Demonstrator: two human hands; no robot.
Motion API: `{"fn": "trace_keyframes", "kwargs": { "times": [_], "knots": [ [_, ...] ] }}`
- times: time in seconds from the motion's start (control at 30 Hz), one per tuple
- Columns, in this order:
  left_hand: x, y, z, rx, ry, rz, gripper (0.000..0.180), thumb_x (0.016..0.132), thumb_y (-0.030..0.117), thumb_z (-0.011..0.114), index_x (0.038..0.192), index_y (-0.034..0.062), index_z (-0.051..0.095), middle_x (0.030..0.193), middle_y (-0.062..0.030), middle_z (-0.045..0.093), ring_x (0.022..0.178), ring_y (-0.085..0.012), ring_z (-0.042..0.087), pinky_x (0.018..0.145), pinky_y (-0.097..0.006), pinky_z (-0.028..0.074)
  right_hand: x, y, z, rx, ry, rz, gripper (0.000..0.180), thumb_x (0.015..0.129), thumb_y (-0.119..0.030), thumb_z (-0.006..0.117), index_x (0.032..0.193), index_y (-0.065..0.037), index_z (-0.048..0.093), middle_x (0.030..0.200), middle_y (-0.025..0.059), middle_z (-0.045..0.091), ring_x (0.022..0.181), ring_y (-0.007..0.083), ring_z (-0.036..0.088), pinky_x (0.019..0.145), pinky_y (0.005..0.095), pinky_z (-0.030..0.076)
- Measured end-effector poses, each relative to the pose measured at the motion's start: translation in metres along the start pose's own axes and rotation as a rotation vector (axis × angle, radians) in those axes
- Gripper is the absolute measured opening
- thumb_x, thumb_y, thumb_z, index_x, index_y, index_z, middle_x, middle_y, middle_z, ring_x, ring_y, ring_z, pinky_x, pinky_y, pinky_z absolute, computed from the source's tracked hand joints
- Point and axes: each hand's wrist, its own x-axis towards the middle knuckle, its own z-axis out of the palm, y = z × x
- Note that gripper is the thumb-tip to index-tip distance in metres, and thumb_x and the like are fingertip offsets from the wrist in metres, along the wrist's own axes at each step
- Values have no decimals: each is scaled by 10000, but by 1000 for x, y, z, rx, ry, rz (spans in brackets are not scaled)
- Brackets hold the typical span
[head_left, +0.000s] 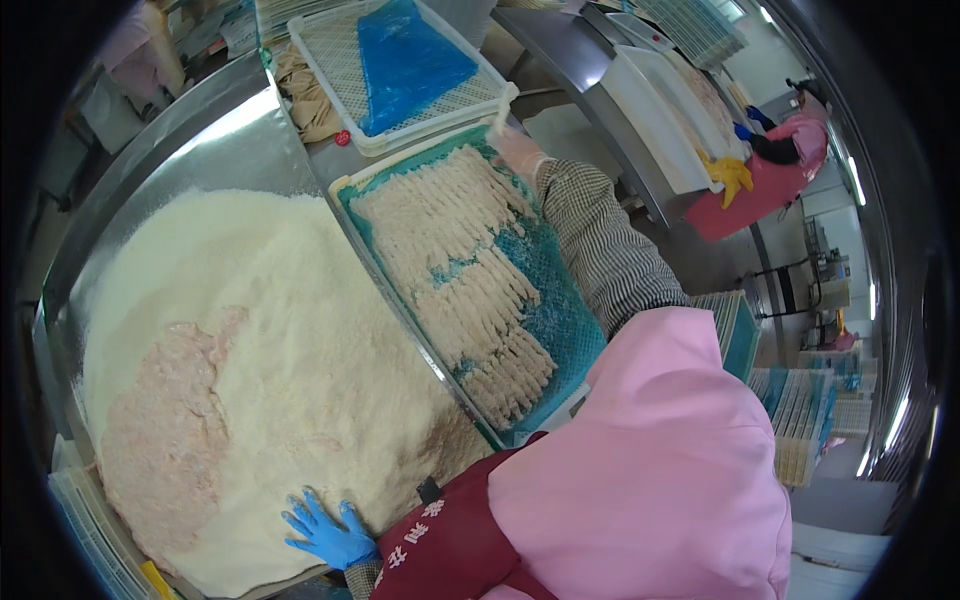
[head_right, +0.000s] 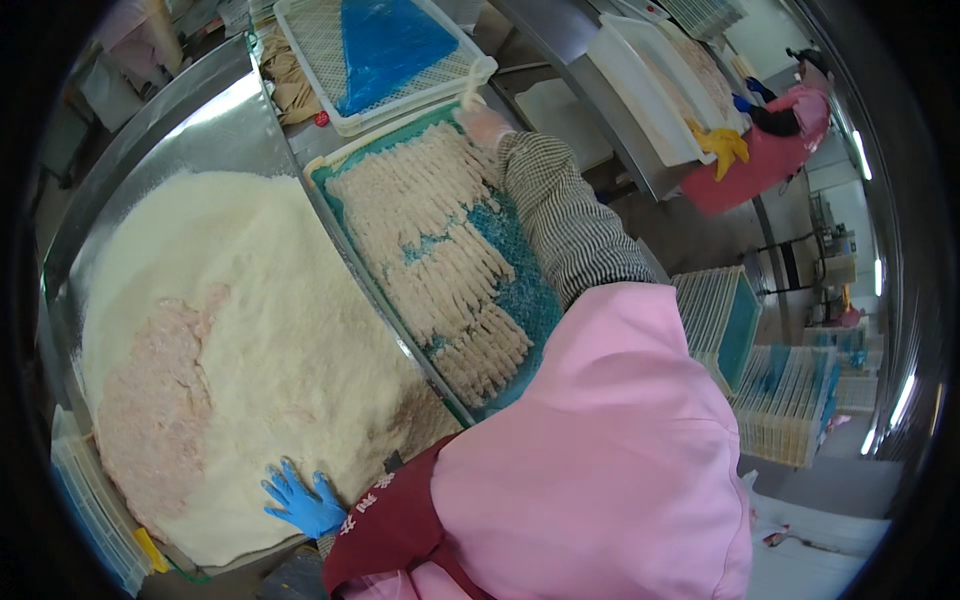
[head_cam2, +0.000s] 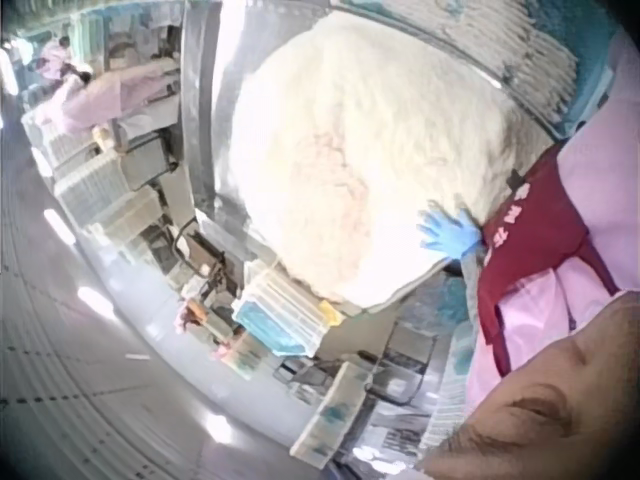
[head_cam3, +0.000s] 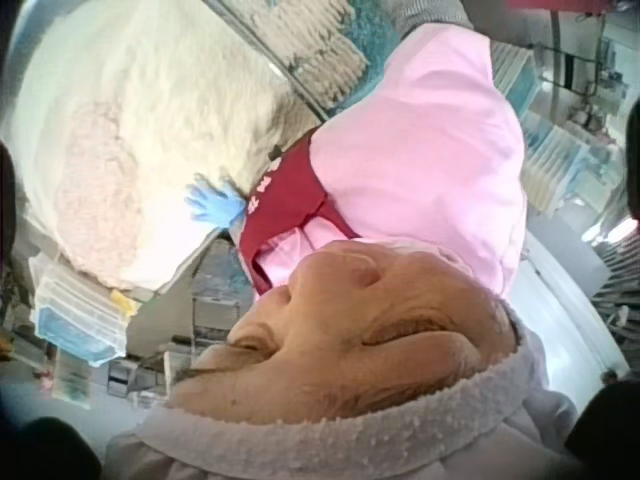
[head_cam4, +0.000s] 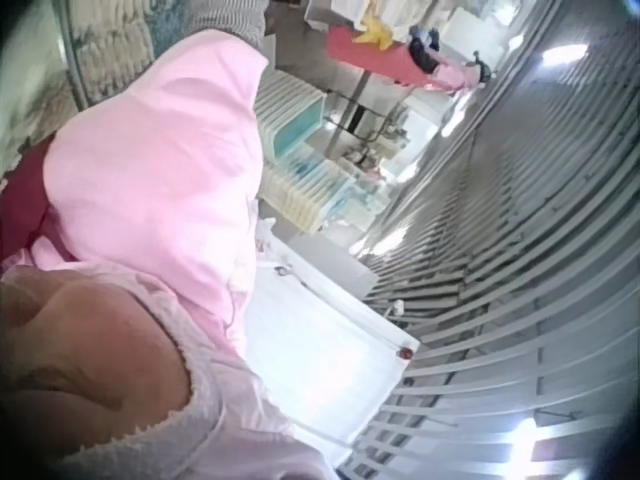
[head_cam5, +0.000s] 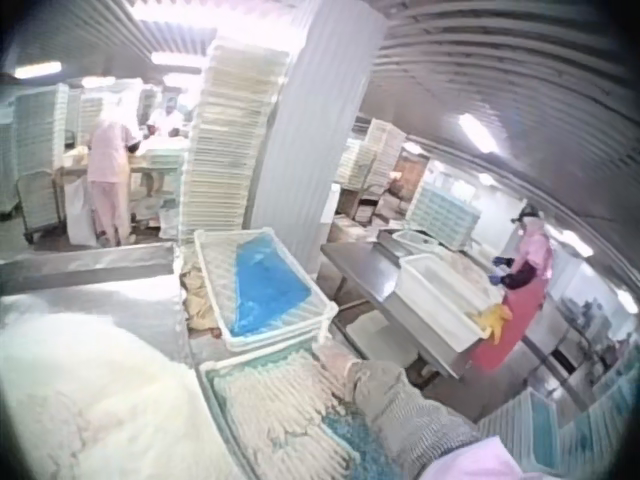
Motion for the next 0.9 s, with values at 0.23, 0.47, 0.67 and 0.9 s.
{"fn": "trace_keyframes", "kwargs": {
  "times": [0.23, 0.47, 0.67, 0.9],
  "knots": [
    [3, -1, -13, -42, -97, -18, 864, 945, 554, 589, 1630, 80, 359, 1735, -211, 191, 1613, -433, 70, 1250, -684, -39, 50, 61, 20, -81, -89, 141, 653, 1118, -451, 443, 1634, -71, 318, 1686, 156, 323, 1540, 324, 311, 1291, 433, 214],
    [5, -4, -5, -63, -56, -10, 834, 939, 544, 607, 1595, 65, 418, 1719, -230, 223, 1606, -448, 89, 1253, -681, -27, 47, 44, 34, 162, -84, 24, 682, 1128, -448, 416, 1677, -100, 209, 1756, 114, 131, 1611, 321, 135, 1327, 453, 137],
    [6, -7, -3, -86, -47, 1, 825, 927, 544, 623, 1576, 65, 447, 1713, -229, 238, 1604, -448, 95, 1259, -671, -28, 58, 51, 29, 268, -217, -157, 702, 1118, -456, 444, 1677, -98, 215, 1746, 139, 159, 1604, 318, 166, 1318, 448, 167],
    [6, -5, -9, -99, -77, -22, 827, 924, 541, 625, 1579, 72, 442, 1712, -228, 242, 1603, -449, 99, 1257, -673, -19, 9, 98, 8, -275, -92, 35, 655, 1092, -482, 469, 1640, -144, 347, 1659, 161, 390, 1528, 328, 363, 1283, 383, 250]
  ]
}}
